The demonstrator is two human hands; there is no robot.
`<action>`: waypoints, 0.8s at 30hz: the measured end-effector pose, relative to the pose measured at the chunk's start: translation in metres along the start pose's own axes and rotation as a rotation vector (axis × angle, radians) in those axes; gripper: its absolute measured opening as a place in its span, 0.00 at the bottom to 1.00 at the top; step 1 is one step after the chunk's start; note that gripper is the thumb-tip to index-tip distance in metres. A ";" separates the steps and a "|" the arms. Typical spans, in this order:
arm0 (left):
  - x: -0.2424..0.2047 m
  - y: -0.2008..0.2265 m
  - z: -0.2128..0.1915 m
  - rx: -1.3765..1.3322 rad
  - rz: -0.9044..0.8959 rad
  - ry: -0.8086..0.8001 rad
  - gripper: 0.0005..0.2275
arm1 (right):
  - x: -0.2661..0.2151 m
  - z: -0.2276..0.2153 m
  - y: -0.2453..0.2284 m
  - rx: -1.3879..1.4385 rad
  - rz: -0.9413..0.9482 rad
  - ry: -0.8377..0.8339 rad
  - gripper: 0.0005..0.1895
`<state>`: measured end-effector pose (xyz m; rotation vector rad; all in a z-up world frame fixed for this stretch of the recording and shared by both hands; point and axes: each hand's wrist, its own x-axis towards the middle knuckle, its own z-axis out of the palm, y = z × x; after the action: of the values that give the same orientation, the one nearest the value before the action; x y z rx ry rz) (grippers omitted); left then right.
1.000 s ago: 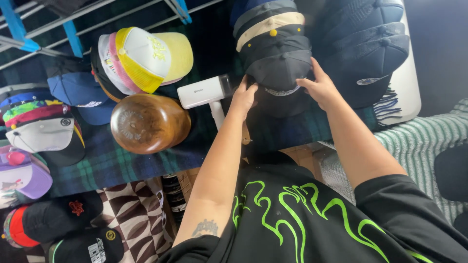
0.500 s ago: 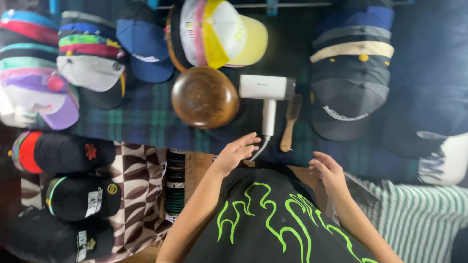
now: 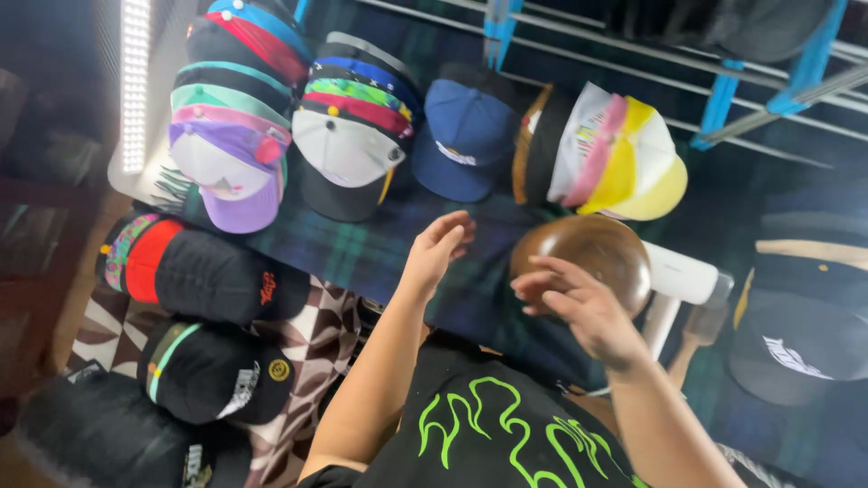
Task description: Shaping and cleaning baseball caps using a hair dryer and a brush
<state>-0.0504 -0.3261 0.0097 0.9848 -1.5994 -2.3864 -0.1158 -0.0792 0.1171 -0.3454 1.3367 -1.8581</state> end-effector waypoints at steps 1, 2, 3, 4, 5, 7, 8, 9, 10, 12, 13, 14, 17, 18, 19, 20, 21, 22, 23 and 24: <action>0.021 -0.004 -0.014 -0.009 -0.007 -0.008 0.15 | 0.024 0.017 0.024 -0.008 0.005 0.009 0.27; 0.041 -0.008 -0.026 0.009 0.007 0.073 0.17 | 0.048 0.032 0.047 0.012 0.065 0.076 0.28; 0.062 -0.010 -0.037 0.030 0.024 0.151 0.20 | 0.072 0.046 0.070 0.034 0.120 0.142 0.30; 0.079 -0.011 -0.046 0.025 0.022 0.142 0.20 | 0.095 0.048 0.089 0.028 0.118 0.151 0.30; 0.094 -0.013 -0.055 0.077 -0.004 0.215 0.25 | 0.115 0.050 0.110 0.028 0.151 0.264 0.30; 0.119 -0.019 -0.066 0.130 -0.032 0.275 0.31 | 0.152 0.049 0.136 0.028 0.181 0.389 0.30; 0.130 -0.023 -0.068 0.145 -0.035 0.300 0.32 | 0.168 0.046 0.141 -0.042 0.194 0.483 0.32; 0.142 -0.027 -0.069 0.159 -0.039 0.326 0.34 | 0.184 0.040 0.146 -0.113 0.208 0.576 0.33; 0.149 -0.020 -0.067 0.159 -0.043 0.315 0.34 | 0.199 0.034 0.144 -0.115 0.207 0.588 0.33; 0.154 -0.011 -0.066 0.190 -0.089 0.286 0.36 | 0.217 0.025 0.146 0.001 0.281 0.700 0.39; 0.166 -0.020 -0.072 0.193 -0.098 0.279 0.36 | 0.225 0.020 0.151 0.003 0.286 0.709 0.39; 0.177 -0.030 -0.077 0.211 -0.114 0.301 0.35 | 0.233 0.015 0.155 0.042 0.320 0.761 0.40; 0.171 -0.008 -0.074 0.128 -0.150 0.295 0.31 | 0.246 0.012 0.158 0.152 0.368 0.856 0.43; 0.162 0.008 -0.070 0.023 -0.164 0.278 0.28 | 0.248 0.013 0.157 0.221 0.378 0.887 0.45; 0.158 0.010 -0.070 0.023 -0.167 0.272 0.28 | 0.246 0.011 0.158 0.220 0.376 0.894 0.45; 0.153 0.012 -0.070 -0.048 -0.153 0.238 0.25 | 0.242 0.009 0.159 0.241 0.337 0.853 0.37; 0.149 0.014 -0.068 -0.118 -0.139 0.199 0.23 | 0.240 0.006 0.160 0.263 0.294 0.815 0.29; 0.136 0.029 -0.063 -0.116 -0.142 0.188 0.23 | 0.231 0.017 0.139 0.265 0.288 0.825 0.29; 0.122 0.043 -0.058 -0.226 -0.113 0.124 0.21 | 0.221 0.029 0.119 0.312 0.273 0.799 0.23; 0.107 0.057 -0.052 -0.337 -0.085 0.059 0.20 | 0.210 0.040 0.098 0.358 0.257 0.773 0.17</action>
<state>-0.1196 -0.4377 -0.0018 1.0580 -1.1047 -2.5401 -0.1812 -0.2715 -0.0011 0.7687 1.3873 -2.0280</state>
